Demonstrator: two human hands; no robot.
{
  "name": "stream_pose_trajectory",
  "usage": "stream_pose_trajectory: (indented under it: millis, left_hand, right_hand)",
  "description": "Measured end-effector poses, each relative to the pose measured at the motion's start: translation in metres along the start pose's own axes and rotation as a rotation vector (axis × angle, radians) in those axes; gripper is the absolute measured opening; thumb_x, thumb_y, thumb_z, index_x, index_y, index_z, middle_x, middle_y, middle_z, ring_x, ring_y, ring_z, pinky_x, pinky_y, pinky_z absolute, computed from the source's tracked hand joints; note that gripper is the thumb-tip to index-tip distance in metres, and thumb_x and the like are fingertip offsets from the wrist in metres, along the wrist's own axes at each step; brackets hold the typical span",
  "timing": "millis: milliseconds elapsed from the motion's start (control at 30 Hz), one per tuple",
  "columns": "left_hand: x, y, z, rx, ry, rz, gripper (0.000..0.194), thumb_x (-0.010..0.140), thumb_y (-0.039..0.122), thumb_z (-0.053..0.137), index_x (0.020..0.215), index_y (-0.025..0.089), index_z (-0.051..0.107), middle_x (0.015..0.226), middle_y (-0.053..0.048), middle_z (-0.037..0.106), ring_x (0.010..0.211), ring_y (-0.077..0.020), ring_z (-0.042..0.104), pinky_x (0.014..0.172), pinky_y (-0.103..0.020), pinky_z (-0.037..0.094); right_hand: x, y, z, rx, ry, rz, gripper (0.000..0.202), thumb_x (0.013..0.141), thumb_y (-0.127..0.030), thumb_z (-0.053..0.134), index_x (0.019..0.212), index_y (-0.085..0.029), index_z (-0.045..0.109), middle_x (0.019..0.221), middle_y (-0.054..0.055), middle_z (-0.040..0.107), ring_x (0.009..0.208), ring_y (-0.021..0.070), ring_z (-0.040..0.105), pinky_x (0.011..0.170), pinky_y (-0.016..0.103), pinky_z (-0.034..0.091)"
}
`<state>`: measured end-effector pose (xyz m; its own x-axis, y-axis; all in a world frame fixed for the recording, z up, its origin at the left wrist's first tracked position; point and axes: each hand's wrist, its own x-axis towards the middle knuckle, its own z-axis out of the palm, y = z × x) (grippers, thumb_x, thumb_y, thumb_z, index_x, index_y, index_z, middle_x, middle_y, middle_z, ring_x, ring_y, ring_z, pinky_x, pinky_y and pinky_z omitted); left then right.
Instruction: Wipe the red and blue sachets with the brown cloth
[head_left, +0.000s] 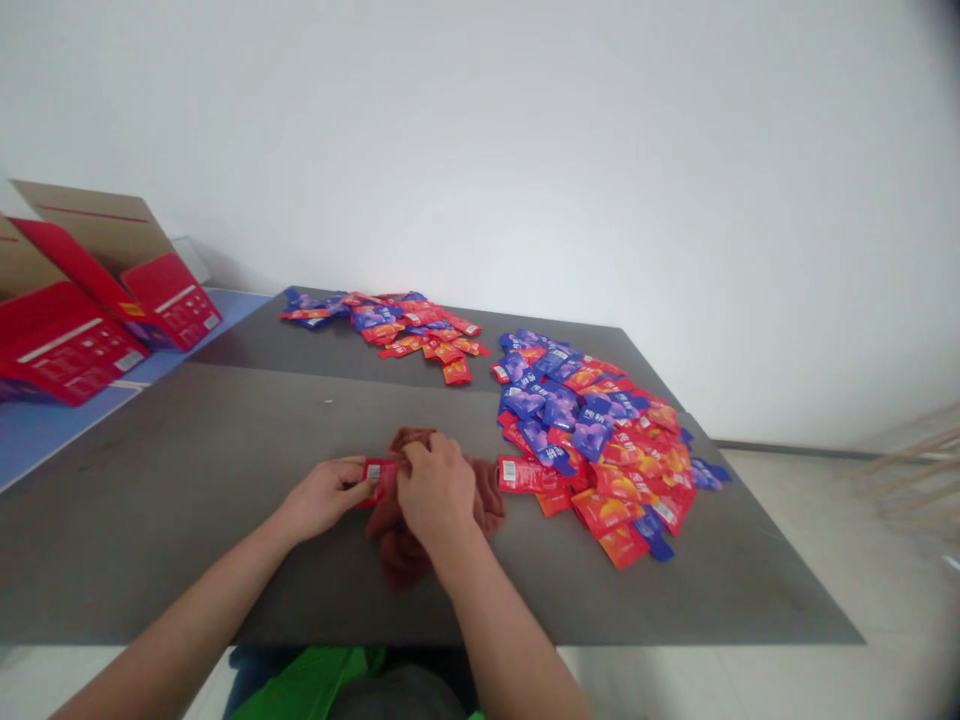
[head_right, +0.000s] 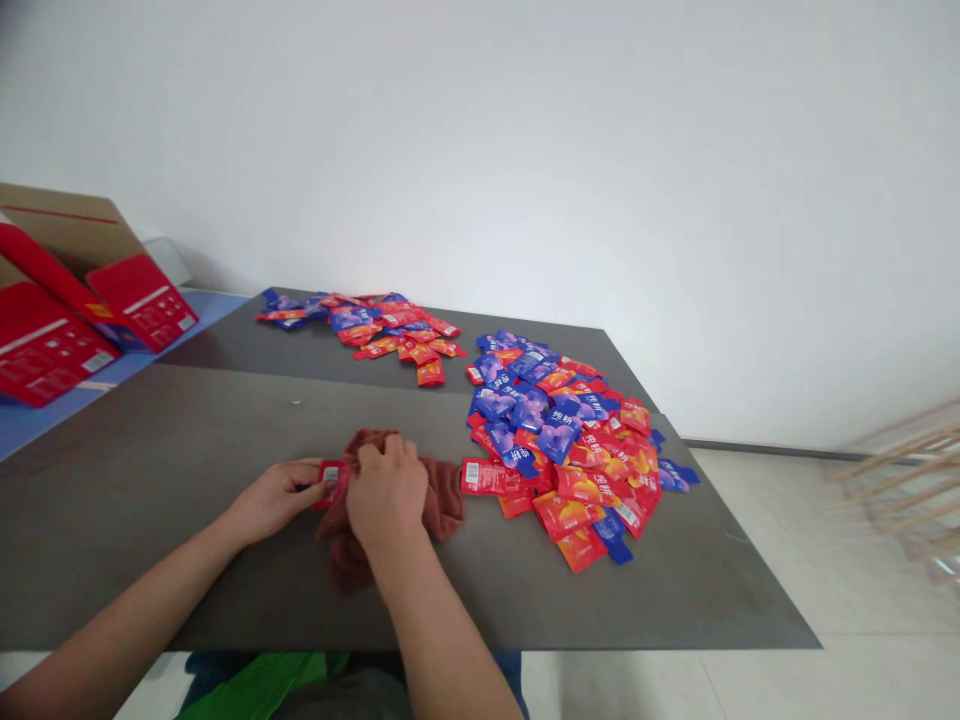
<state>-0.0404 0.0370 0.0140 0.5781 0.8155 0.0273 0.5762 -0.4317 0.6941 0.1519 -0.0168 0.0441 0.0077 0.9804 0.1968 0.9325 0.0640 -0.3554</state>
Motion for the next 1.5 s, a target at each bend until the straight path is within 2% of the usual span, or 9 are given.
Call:
stream_pose_trajectory:
  millis: [100, 367, 567, 800, 900, 1000, 1067, 1300, 1500]
  left_hand:
    - [0.000, -0.002, 0.000, 0.004, -0.006, 0.021, 0.034, 0.091, 0.038, 0.052, 0.068, 0.020, 0.069, 0.084, -0.001, 0.070, 0.082, -0.0183, 0.066, 0.077, -0.024, 0.049]
    - [0.000, 0.002, 0.000, 0.040, 0.013, -0.012, 0.040, 0.093, 0.042, 0.051, 0.063, 0.018, 0.064, 0.079, -0.001, 0.066, 0.073, -0.0152, 0.063, 0.069, -0.023, 0.047]
    - [0.001, -0.009, 0.000, 0.007, -0.025, 0.003, 0.034, 0.092, 0.040, 0.053, 0.072, 0.020, 0.072, 0.090, -0.001, 0.071, 0.084, -0.0175, 0.066, 0.078, -0.023, 0.048]
    - [0.000, -0.008, 0.002, 0.057, -0.004, -0.012, 0.042, 0.094, 0.045, 0.051, 0.066, 0.018, 0.066, 0.079, 0.000, 0.065, 0.073, -0.0151, 0.061, 0.069, -0.023, 0.045]
    - [0.001, -0.009, 0.001, 0.039, -0.011, -0.019, 0.042, 0.094, 0.045, 0.051, 0.066, 0.018, 0.068, 0.083, -0.001, 0.068, 0.077, -0.0165, 0.063, 0.072, -0.024, 0.046]
    - [0.002, -0.009, 0.000, 0.002, -0.020, 0.006, 0.037, 0.092, 0.044, 0.054, 0.069, 0.020, 0.071, 0.087, -0.001, 0.070, 0.086, -0.0186, 0.065, 0.080, -0.025, 0.048]
    - [0.002, -0.009, 0.001, -0.003, -0.022, 0.016, 0.035, 0.091, 0.043, 0.056, 0.068, 0.020, 0.070, 0.086, -0.001, 0.069, 0.085, -0.0179, 0.065, 0.079, -0.024, 0.047]
    - [0.001, -0.005, 0.002, 0.054, 0.008, -0.012, 0.046, 0.095, 0.045, 0.050, 0.058, 0.018, 0.058, 0.071, 0.001, 0.058, 0.067, -0.0131, 0.058, 0.065, -0.022, 0.043]
    - [0.002, -0.007, -0.001, 0.021, -0.029, 0.001, 0.042, 0.094, 0.043, 0.050, 0.064, 0.018, 0.065, 0.082, -0.001, 0.067, 0.079, -0.0160, 0.063, 0.075, -0.024, 0.047]
  right_hand:
    - [-0.001, -0.018, 0.012, 0.043, -0.026, -0.115, 0.017, 0.098, -0.036, 0.056, 0.103, -0.027, 0.069, 0.111, 0.005, 0.062, 0.104, 0.0229, 0.054, 0.078, 0.031, 0.047]
    - [-0.002, 0.028, 0.001, -0.111, -0.051, 0.183, 0.021, 0.100, -0.022, 0.049, 0.102, -0.021, 0.070, 0.106, 0.010, 0.063, 0.098, 0.0236, 0.056, 0.076, 0.032, 0.046]
    - [-0.007, -0.011, 0.011, 0.027, -0.037, -0.070, 0.016, 0.098, -0.036, 0.056, 0.103, -0.027, 0.069, 0.112, 0.006, 0.062, 0.105, 0.0236, 0.053, 0.078, 0.032, 0.047]
    - [-0.010, 0.029, 0.001, -0.118, -0.095, 0.200, 0.020, 0.099, -0.025, 0.051, 0.101, -0.021, 0.071, 0.107, 0.011, 0.062, 0.101, 0.0246, 0.055, 0.078, 0.033, 0.048]
    - [-0.009, 0.014, -0.005, -0.054, -0.042, 0.116, 0.018, 0.099, -0.027, 0.053, 0.103, -0.023, 0.070, 0.110, 0.010, 0.062, 0.103, 0.0236, 0.054, 0.078, 0.031, 0.048]
    - [-0.011, -0.013, 0.005, 0.026, -0.022, -0.056, 0.017, 0.099, -0.033, 0.055, 0.104, -0.026, 0.069, 0.112, 0.007, 0.061, 0.105, 0.0238, 0.053, 0.079, 0.032, 0.048]
    - [-0.014, -0.017, 0.014, 0.021, -0.053, -0.062, 0.018, 0.100, -0.030, 0.053, 0.101, -0.025, 0.070, 0.111, 0.006, 0.062, 0.104, 0.0241, 0.053, 0.078, 0.032, 0.048]
    - [-0.010, 0.029, -0.001, -0.064, -0.074, 0.215, 0.020, 0.098, -0.024, 0.051, 0.101, -0.020, 0.071, 0.108, 0.010, 0.063, 0.101, 0.0244, 0.055, 0.076, 0.032, 0.048]
    - [-0.013, -0.004, 0.007, 0.061, -0.023, -0.025, 0.016, 0.097, -0.033, 0.057, 0.105, -0.026, 0.068, 0.113, 0.006, 0.061, 0.105, 0.0224, 0.054, 0.079, 0.029, 0.048]
